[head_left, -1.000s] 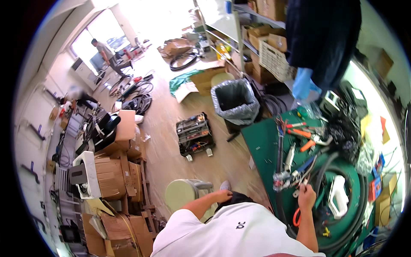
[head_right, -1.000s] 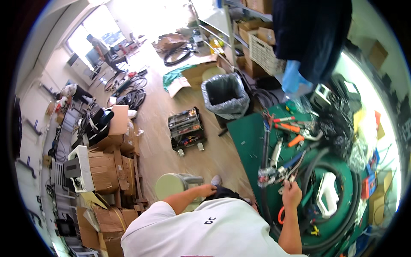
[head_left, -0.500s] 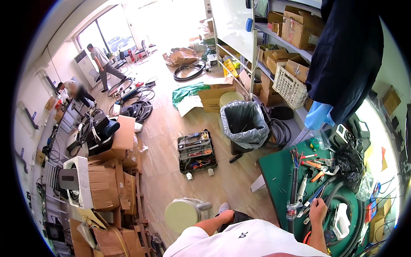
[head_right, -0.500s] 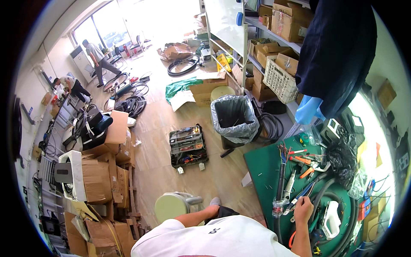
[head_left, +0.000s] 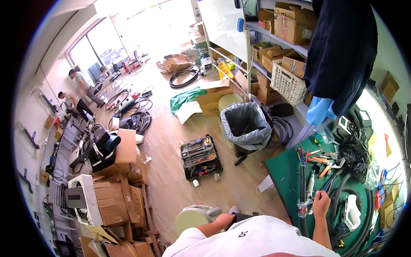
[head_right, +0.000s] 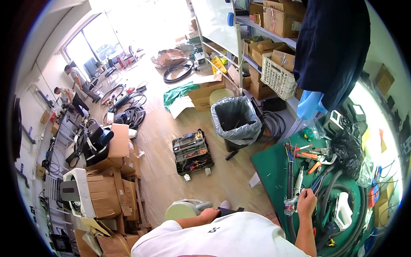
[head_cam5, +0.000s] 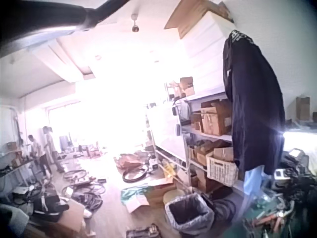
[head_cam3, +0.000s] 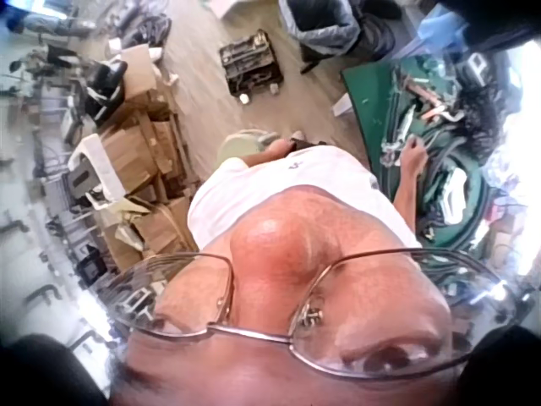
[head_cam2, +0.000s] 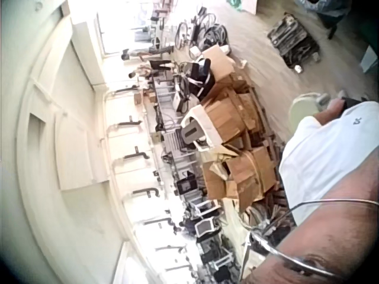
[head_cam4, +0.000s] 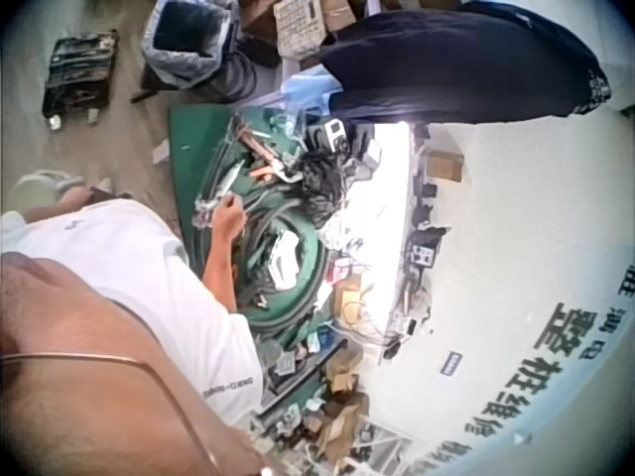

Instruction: The person manipulates multiple colored electrical wires within a white plastic housing, using wire cutters to trim the wire ends and stripping insulation to prepare the connections.

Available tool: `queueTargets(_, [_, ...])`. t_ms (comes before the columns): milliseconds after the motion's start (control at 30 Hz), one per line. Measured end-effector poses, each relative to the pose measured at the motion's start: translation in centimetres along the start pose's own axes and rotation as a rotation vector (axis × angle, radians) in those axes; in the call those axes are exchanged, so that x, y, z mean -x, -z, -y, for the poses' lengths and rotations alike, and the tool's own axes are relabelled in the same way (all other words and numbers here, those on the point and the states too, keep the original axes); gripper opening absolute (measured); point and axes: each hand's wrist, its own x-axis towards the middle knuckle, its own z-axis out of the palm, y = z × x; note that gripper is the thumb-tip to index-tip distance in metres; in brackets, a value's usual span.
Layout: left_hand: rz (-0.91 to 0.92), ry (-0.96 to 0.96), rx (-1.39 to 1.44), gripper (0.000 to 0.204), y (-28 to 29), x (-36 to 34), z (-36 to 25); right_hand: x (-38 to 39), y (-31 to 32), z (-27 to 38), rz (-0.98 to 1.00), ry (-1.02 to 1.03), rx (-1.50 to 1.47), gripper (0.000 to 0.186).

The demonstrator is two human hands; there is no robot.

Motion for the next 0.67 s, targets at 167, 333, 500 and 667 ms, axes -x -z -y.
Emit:
queueTargets(167, [-0.416,0.009,0.28,0.032,1.1,7.3,-1.3,0.0,0.9,0.3,0.029,0.021,-0.083,0.023])
queueTargets(333, [-0.725,0.458,0.724,0.02,4.6,14.1,-3.6,0.6,1.6,-0.8,0.065,0.055,-0.204,0.025])
queueTargets(500, [-1.124,0.173,1.371,0.021,15.6,14.1,-10.1,0.0,3.1,0.2,0.242,0.048,-0.437,0.024])
queueTargets(667, [-1.121,-0.449,1.69,0.025,22.0,7.3,-23.1,-1.9,4.0,6.7,0.519,0.09,-1.505,0.061])
